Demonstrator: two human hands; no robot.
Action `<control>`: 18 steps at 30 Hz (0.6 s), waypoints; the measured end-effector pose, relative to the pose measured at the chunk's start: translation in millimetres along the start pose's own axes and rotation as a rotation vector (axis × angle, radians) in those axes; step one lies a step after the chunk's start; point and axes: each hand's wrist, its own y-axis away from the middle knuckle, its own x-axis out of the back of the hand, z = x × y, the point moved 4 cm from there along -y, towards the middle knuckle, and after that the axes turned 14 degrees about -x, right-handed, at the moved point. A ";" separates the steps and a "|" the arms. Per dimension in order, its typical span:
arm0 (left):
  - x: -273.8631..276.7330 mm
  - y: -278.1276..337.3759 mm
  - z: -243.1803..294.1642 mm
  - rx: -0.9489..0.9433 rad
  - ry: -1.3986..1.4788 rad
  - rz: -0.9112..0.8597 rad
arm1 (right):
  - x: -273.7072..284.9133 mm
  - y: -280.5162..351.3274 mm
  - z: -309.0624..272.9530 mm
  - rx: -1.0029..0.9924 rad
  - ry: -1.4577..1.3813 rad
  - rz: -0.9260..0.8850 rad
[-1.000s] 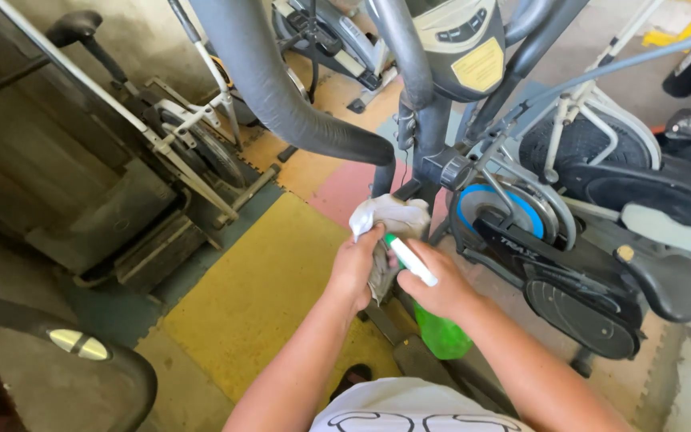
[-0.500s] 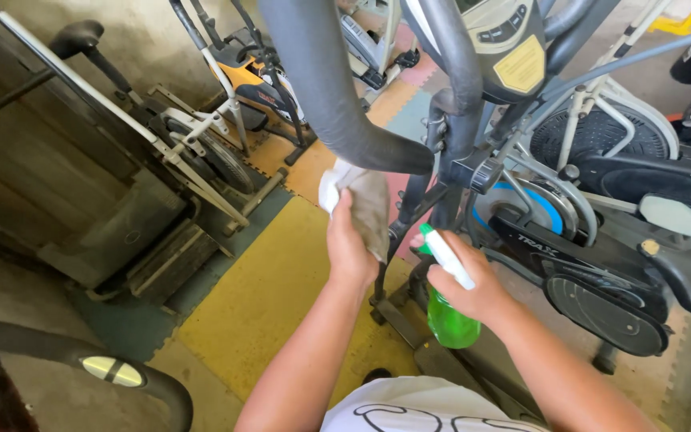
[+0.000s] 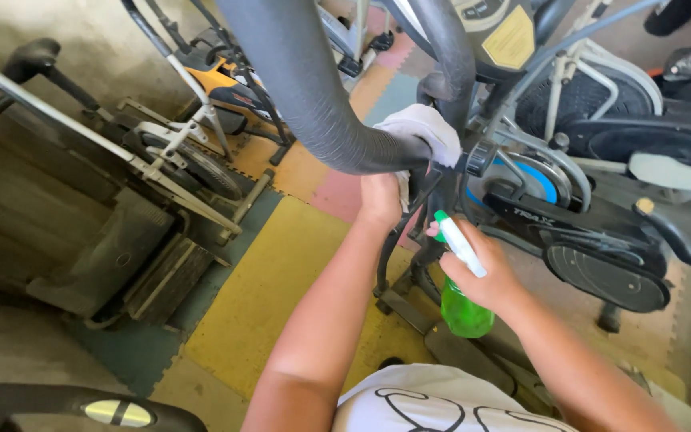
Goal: Clean and wipe down various gym machines using a spray bottle and a cloth.
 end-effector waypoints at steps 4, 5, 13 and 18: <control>-6.0 -7.5 -28.5 -0.309 -0.288 -0.199 | -8.6 -0.2 13.7 -0.086 0.047 0.014; -7.8 -7.0 -31.1 -0.379 -0.350 -0.221 | -10.6 0.2 15.5 -0.076 0.057 0.023; -3.2 20.3 -46.9 -0.382 -0.267 -0.151 | -20.6 0.5 32.3 -0.054 0.076 0.063; 3.6 45.8 -52.9 -0.244 -0.298 -0.148 | -26.8 -1.8 33.1 -0.070 0.065 0.078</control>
